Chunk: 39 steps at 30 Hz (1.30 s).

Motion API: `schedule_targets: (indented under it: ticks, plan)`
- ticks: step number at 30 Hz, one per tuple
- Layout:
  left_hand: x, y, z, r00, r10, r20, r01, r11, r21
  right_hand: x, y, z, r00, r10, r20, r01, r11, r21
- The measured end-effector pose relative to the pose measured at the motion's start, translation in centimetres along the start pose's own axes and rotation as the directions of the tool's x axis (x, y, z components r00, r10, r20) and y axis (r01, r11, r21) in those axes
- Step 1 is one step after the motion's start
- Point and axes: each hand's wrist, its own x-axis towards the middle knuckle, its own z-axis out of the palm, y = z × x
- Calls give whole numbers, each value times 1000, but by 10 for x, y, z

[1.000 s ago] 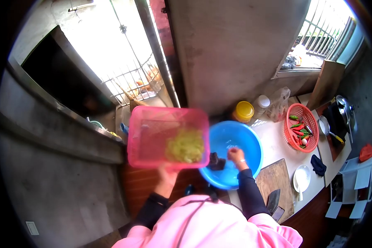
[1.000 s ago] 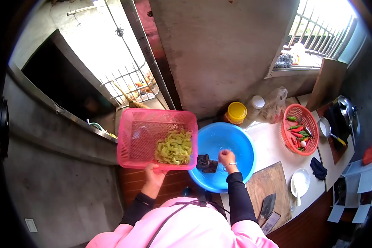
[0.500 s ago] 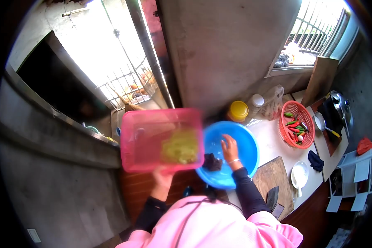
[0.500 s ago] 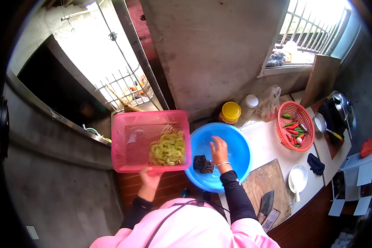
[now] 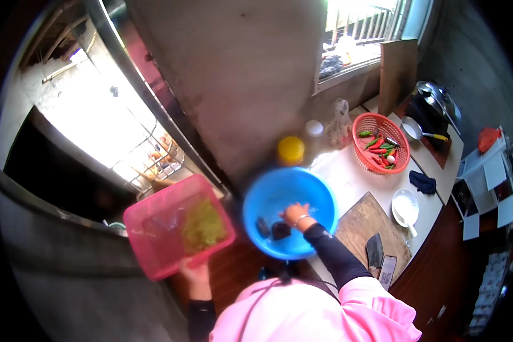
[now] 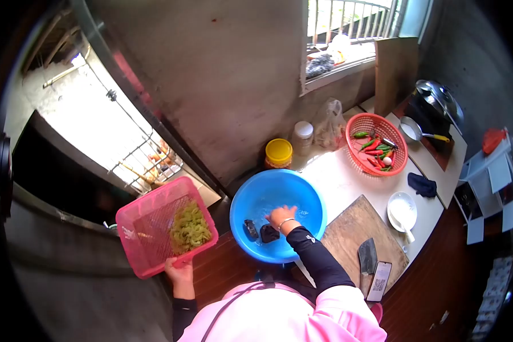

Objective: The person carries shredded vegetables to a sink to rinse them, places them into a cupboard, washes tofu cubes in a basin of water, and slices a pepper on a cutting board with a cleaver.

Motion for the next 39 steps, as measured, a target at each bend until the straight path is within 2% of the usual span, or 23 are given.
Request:
schedule_targets:
  ticks: [2,3,4,5,6,7,8,9,10,12,15,18,21,23,25,28,31,33,35,36,37,38,39]
  plan:
    - [4,11,-16,999,14,30,-15,1000,20,-29,-17,-47,926,-171,-337,260,935,239]
    - [8,13,-22,998,40,49,-42,999,32,-44,-22,-80,901,-293,-320,419,778,468]
    - [6,16,-17,999,33,31,-34,999,38,-65,-29,-114,900,-369,-231,400,494,772]
    - [4,20,-10,1000,22,15,-23,999,45,-59,-31,-108,798,-507,-327,306,-126,944]
    - [6,23,-15,999,29,35,-31,998,53,-56,-28,-109,772,-598,-217,-2,-344,939]
    - [9,27,-20,997,37,60,-41,997,60,-35,-23,-96,861,-507,-26,44,23,999]
    - [12,31,-12,999,20,32,-22,999,50,-9,-28,-77,936,-352,-8,300,785,542]
    - [16,37,-8,1000,8,-4,-8,999,44,2,-35,-58,973,-205,-110,154,921,-358]
    - [27,45,-16,1000,-7,-22,8,1000,22,-9,-41,-63,961,-218,-168,201,973,-110]
    - [32,54,-4,999,-32,-23,32,999,19,-31,-58,-75,914,-142,-379,300,866,399]
    - [40,70,-9,993,-38,-108,43,998,36,-67,-79,-92,889,3,-457,228,864,449]
    - [50,79,-7,999,-35,-37,40,990,138,-82,-89,-68,851,72,-520,334,691,642]
    - [59,87,-11,988,-122,93,109,985,137,-107,-98,-43,794,100,-599,394,666,634]
    - [78,90,-17,969,-197,149,168,968,184,-125,-102,-33,862,169,-477,272,640,718]
    - [80,87,-8,927,-293,236,234,940,247,-151,-110,-37,757,299,-581,401,490,774]
    - [37,77,38,839,-446,312,343,878,333,-224,-130,-119,559,399,-727,614,390,686]
    - [2,55,72,705,-571,421,409,812,415,-307,-152,-190,422,415,-806,704,410,580]
    - [-19,44,80,613,-617,494,426,784,451,-349,-163,-210,241,286,-927,829,436,350]
    - [-42,31,85,539,-702,466,483,710,511,-343,-173,-203,-60,133,-989,916,401,-2]
    - [-58,23,88,515,-713,476,501,701,507,-344,-174,-196,143,-23,-989,904,409,121]
    - [-77,19,90,458,-780,427,559,626,544,-328,-180,-177,145,-28,-989,891,438,118]
    - [-95,13,92,393,-840,374,610,542,578,-301,-184,-151,298,-106,-949,565,821,86]
    - [-112,9,93,367,-849,381,621,528,579,-292,-182,-131,459,-91,-884,112,993,-43]
